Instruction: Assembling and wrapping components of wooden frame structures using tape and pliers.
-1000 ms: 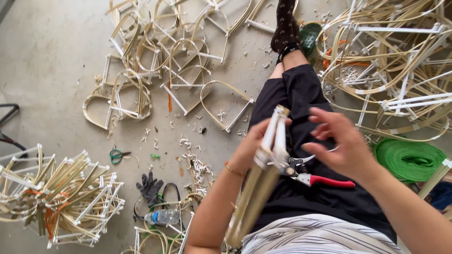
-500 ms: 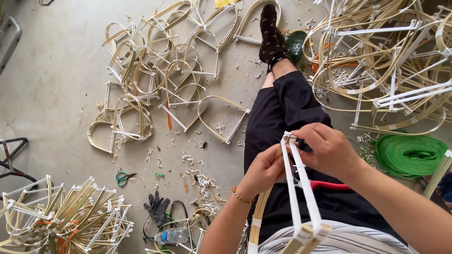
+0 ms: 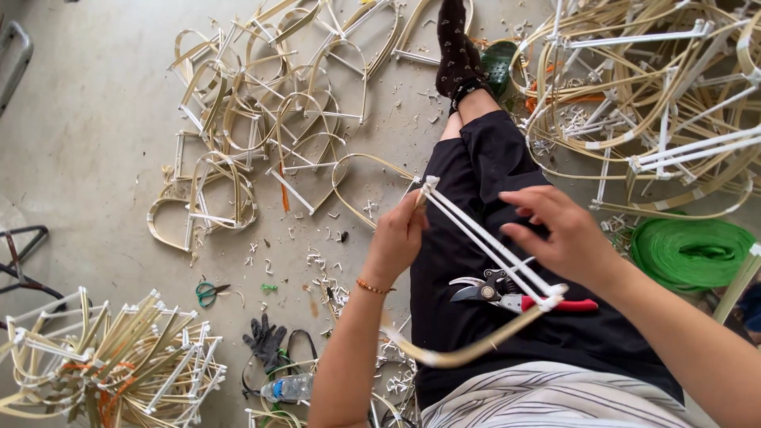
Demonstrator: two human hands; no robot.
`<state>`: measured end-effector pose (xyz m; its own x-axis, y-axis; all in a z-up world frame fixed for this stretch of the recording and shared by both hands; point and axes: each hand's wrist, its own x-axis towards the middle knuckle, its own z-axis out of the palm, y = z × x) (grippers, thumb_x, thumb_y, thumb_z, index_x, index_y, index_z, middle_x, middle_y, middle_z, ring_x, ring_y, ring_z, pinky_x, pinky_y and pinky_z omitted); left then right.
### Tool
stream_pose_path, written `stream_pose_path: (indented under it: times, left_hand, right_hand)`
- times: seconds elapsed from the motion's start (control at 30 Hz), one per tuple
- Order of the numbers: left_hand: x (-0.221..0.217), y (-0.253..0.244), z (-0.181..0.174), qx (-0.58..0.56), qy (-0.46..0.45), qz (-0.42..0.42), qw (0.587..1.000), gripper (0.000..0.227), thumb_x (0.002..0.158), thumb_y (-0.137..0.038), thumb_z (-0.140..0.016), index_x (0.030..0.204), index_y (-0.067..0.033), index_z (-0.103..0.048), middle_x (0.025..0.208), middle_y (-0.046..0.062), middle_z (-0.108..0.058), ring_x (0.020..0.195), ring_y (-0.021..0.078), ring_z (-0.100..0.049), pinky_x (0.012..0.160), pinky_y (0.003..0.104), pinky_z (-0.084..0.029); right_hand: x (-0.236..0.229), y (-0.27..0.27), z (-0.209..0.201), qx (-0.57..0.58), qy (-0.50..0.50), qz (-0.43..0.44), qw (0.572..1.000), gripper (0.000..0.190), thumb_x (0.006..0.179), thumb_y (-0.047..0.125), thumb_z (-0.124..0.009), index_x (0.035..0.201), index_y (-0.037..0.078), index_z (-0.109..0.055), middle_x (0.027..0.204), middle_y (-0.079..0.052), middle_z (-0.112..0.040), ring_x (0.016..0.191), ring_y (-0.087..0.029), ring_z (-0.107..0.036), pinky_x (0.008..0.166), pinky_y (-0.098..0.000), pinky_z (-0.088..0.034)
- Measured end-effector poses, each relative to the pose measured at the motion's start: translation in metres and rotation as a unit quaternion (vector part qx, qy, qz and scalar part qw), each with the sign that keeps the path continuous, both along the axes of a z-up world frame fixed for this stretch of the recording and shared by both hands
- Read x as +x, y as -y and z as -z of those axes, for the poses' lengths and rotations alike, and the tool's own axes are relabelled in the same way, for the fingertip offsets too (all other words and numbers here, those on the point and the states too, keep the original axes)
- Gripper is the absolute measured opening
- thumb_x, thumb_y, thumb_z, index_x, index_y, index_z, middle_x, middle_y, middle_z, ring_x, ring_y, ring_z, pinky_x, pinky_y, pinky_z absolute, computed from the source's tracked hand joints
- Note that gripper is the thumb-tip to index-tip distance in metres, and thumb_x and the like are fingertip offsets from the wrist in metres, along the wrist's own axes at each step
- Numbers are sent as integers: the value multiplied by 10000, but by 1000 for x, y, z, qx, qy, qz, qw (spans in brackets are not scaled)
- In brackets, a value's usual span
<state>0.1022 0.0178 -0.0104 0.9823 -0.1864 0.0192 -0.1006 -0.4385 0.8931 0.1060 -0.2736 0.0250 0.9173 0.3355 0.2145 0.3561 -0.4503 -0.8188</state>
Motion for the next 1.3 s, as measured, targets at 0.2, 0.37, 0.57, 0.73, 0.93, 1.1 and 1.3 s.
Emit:
stream_pose_path:
  times: [0.2, 0.37, 0.57, 0.73, 0.93, 1.1, 1.3]
  left_hand:
    - [-37, 34, -57, 328, 121, 158, 924, 428, 917, -46, -631, 1345, -57, -636, 792, 97, -666, 655, 296, -675, 587, 414, -530]
    - [-60, 41, -61, 286, 210, 128, 926, 413, 910, -60, -629, 1321, -96, -649, 977, 68, -644, 857, 264, -671, 773, 379, -541]
    - [-74, 48, -78, 224, 278, 103, 929, 353, 952, -78, -676, 1302, -125, -691, 1042, 29, -610, 1002, 220, -655, 941, 387, -535]
    - [-74, 63, -97, 108, 138, 154, 972, 275, 948, -254, -739, 1164, -90, -692, 951, 54, -693, 827, 245, -679, 772, 375, -530]
    - [-72, 71, -86, 95, 80, 71, 990, 268, 966, -310, -712, 1145, -111, -690, 997, 24, -743, 850, 221, -725, 729, 339, -554]
    - [-74, 73, -81, 88, 61, 69, 992, 177, 934, -306, -745, 1040, -165, -741, 984, -6, -749, 828, 202, -730, 703, 329, -560]
    - [-72, 72, -83, 95, 57, 70, 991, 181, 925, -315, -748, 1007, -154, -739, 905, -13, -727, 800, 193, -721, 679, 325, -550]
  right_hand:
    - [-8, -2, -1, 108, -123, -115, 980, 482, 858, 119, -741, 1327, 87, -633, 1190, -75, -682, 1031, -172, -681, 809, -299, -570]
    - [-21, -8, 8, 76, -85, -176, 978, 455, 813, 78, -761, 1261, 98, -679, 1219, -79, -700, 1054, -197, -692, 859, -309, -575]
    - [-21, -4, 19, 27, -99, -114, 988, 259, 834, 69, -767, 1089, 113, -753, 1099, -24, -744, 928, -158, -752, 784, -275, -616]
    - [-30, -4, 3, 8, -26, -93, 995, 219, 846, 66, -759, 1061, 103, -741, 1102, -33, -727, 972, -181, -732, 807, -286, -604]
    - [-43, 14, -20, 91, -61, -163, 981, 374, 836, 34, -678, 1207, 83, -700, 1148, -74, -678, 982, -195, -703, 781, -274, -588]
    - [-45, 54, 0, -2, -108, -78, 991, 237, 848, 103, -746, 1084, 111, -744, 966, -9, -763, 788, -102, -728, 683, -247, -571]
    - [-46, 66, -3, -26, -137, -100, 985, 142, 815, 133, -759, 941, 91, -709, 873, -16, -685, 756, -127, -661, 661, -252, -545]
